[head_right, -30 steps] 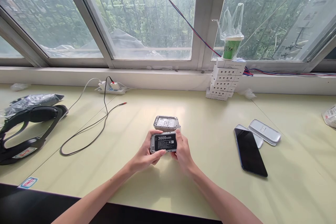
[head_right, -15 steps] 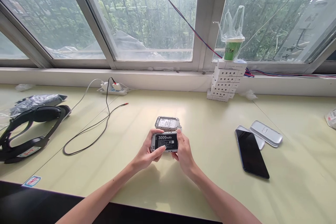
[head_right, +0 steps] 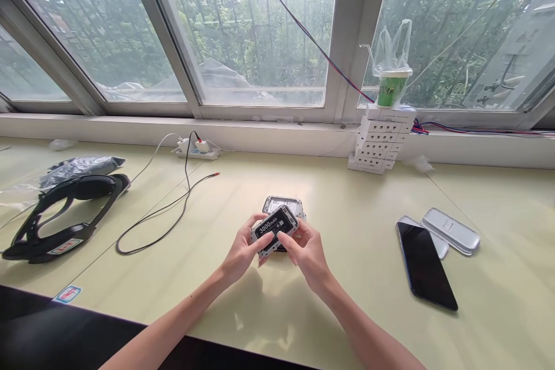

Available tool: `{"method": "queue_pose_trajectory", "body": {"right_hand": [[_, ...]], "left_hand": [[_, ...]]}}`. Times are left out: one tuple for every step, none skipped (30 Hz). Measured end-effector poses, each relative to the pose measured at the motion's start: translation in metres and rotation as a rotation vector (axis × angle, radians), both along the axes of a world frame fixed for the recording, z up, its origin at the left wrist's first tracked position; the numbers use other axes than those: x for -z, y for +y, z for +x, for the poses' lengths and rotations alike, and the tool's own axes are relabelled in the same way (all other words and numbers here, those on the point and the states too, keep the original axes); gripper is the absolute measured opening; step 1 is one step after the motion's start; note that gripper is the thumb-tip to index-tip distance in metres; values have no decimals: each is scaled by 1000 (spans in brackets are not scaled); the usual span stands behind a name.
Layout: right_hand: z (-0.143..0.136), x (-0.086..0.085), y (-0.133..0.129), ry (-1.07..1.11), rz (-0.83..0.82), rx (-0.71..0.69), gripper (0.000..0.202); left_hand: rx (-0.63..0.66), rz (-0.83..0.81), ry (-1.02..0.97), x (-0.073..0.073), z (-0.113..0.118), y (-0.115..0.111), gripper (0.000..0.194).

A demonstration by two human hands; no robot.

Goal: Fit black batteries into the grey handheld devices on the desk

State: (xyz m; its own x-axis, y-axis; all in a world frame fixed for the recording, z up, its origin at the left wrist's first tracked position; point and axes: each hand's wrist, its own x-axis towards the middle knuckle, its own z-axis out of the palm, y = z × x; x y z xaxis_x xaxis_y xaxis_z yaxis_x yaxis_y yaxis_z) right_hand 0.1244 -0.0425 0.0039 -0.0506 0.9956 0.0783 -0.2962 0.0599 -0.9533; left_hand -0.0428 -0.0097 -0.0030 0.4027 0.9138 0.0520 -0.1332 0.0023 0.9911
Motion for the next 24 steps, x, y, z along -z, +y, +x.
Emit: {"method": "queue_pose_trajectory", "body": {"right_hand": [[0,0,0,-7,-2,16,26],[-1,0,1,-15,-6,30,27],[-1,0,1,-25,-13,44,29],[-1,1,2,-37,-20,57,30],[-2,2,2,-51,-26,66,32],[-2,3,3,-65,-31,70,32],[-2,5,3,-78,-33,68,33],[-3,7,4,-93,-31,62,33],[-3,9,4,-108,-23,53,33],[-4,11,4,-124,-14,45,33],[-4,13,4,-142,-6,38,33],[-4,15,3,-160,-2,33,33],[-5,16,3,-179,1,30,34],[-6,18,2,-196,0,27,34],[-6,19,2,-211,-3,25,34],[-7,19,1,-226,-6,24,35],[-8,19,1,-240,-7,25,35],[-9,19,1,-250,-10,28,36],[-9,19,1,-256,-15,28,36],[-10,19,1,-258,-21,27,36],[-11,18,1,-256,-29,26,37],[-11,18,1,-250,-36,23,37],[-12,18,1,-243,-44,20,37],[-12,17,1,-237,-49,16,37]], "left_hand": [[16,1,18,0,0,0,42],[40,0,39,-1,1,-1,42],[66,-7,62,-1,1,-2,42],[90,-18,85,-2,2,-3,43],[108,-31,106,-2,3,-3,45],[121,-46,122,-3,4,-4,46],[127,-60,132,-3,5,-5,47],[127,-71,135,-4,6,-6,46],[125,-80,132,-4,6,-6,45],[123,-88,126,-4,7,-6,44],[120,-95,119,-3,7,-7,44],[115,-103,112,-3,8,-7,43],[104,-110,107,-2,8,-7,42],[87,-113,101,-2,9,-7,42],[65,-114,92,-1,10,-6,41],[41,-113,78,0,10,-6,40],[20,-113,63,1,11,-6,39],[3,-115,49,2,11,-5,38],[-5,-119,42,4,11,-5,38],[-2,-125,44,5,11,-4,38],[4,-130,53,6,11,-4,39],[7,-132,64,6,11,-3,40],[8,-132,73,7,11,-3,41],[8,-133,78,7,11,-3,42]]}}
